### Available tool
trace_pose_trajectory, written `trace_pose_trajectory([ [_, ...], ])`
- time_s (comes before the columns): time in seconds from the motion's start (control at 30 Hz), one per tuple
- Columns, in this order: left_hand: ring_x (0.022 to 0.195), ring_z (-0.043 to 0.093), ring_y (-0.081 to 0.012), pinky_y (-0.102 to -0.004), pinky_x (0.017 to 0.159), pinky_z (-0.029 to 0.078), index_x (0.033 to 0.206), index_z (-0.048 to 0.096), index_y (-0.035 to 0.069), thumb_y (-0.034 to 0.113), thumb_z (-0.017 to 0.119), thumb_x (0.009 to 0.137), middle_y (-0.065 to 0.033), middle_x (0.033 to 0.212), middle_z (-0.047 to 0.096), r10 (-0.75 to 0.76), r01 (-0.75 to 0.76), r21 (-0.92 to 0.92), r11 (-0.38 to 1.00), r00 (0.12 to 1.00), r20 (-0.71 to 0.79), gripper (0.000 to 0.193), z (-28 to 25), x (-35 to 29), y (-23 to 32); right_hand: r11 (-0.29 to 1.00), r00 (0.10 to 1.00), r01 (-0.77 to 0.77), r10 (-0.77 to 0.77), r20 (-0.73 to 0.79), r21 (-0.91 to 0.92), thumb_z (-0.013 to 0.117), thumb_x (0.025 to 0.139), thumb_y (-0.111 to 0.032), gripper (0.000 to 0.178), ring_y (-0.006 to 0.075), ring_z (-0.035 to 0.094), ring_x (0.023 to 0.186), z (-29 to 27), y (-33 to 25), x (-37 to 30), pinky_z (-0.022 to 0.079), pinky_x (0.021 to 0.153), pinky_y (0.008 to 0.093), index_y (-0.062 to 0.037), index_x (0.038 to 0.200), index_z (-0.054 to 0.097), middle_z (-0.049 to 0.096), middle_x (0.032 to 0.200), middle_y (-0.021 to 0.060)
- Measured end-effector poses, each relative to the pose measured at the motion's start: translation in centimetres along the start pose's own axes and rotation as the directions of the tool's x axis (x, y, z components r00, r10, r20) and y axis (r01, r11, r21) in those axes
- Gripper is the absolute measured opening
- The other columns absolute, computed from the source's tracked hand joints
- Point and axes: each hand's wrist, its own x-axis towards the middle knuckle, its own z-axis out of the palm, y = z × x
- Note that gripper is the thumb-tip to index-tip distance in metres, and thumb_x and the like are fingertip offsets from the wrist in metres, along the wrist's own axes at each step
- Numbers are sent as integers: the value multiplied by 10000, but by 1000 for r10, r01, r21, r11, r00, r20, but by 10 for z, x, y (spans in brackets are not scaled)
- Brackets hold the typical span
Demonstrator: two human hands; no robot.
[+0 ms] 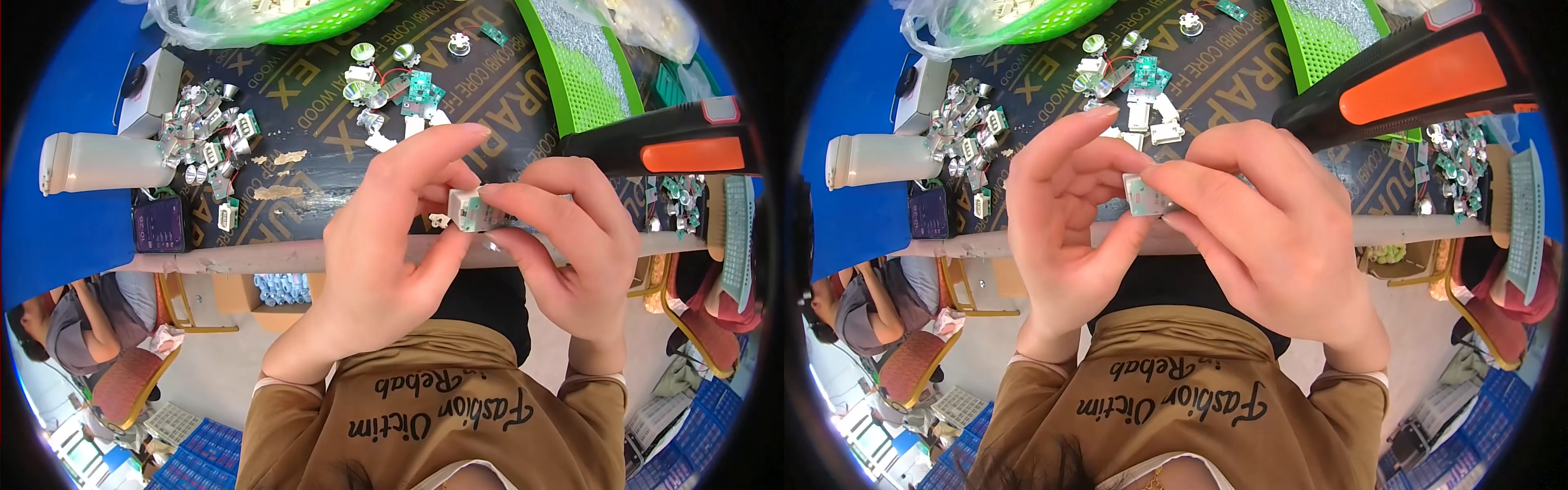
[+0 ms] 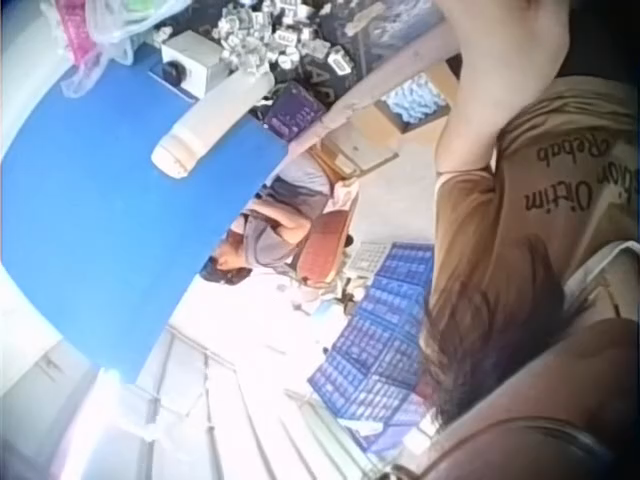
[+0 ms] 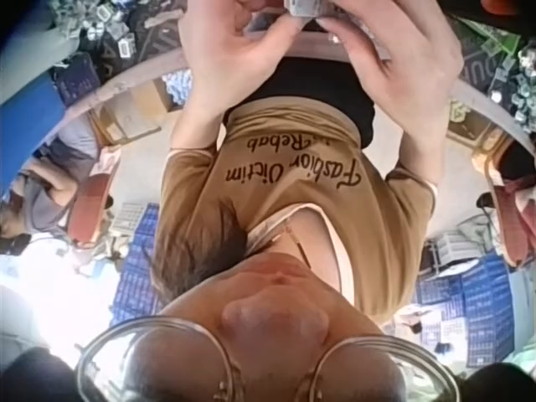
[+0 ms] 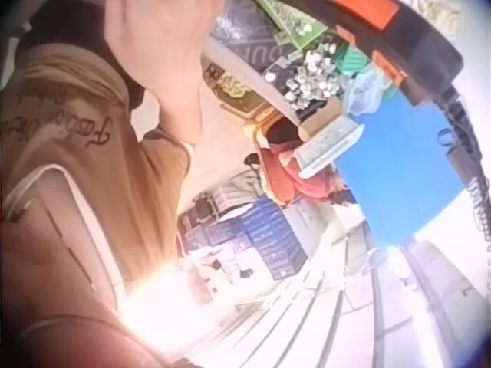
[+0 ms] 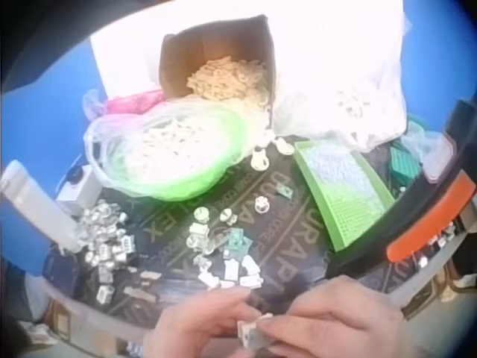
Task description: Assembling small electronic toy components at a factory workbench using a handheld tool.
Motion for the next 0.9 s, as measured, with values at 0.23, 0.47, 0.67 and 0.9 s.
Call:
trace_pose_trajectory([
  [0.23, 869, 555, -147, -228, 735, 466, 1220, 334, -9, -142, 554, 664, -117, 971, 531, -21, 19, 78, 997, 999, 24, 613, 2, 2, 4, 1000, 1000, 28, -28, -1, -2, 675, 582, 3, 297, 197, 538, 659, 2, 2, -3, 434, 556, 276, -35, 875, 641, 541, 801, 83],
  [0.47, 857, 556, -145, -233, 744, 467, 1241, 314, 0, -140, 556, 655, -118, 951, 540, -30, 25, 89, 996, 998, 56, 649, 1, 3, 2, 1000, 1000, 13, -13, 8, 12, 673, 577, 8, 304, 197, 538, 664, 3, 2, -3, 436, 558, 277, -36, 877, 644, 548, 799, 78],
  [0.67, 856, 554, -147, -240, 755, 468, 1269, 282, 16, -140, 556, 652, -113, 939, 537, -134, 136, -69, 988, 990, 35, 693, 2, 1, 4, 1000, 1000, -22, 22, -10, 2, 671, 573, 8, 313, 198, 539, 672, 3, 2, -4, 440, 564, 279, -40, 882, 648, 550, 801, 75],
  [0.9, 869, 545, -147, -254, 774, 466, 1284, 261, 16, -129, 555, 656, -112, 945, 530, -170, 173, -126, 977, 985, 31, 709, 2, 1, 6, 999, 999, -30, 29, 14, 11, 668, 567, 11, 317, 196, 540, 668, 4, 1, -5, 441, 566, 276, -40, 879, 651, 544, 796, 75],
])
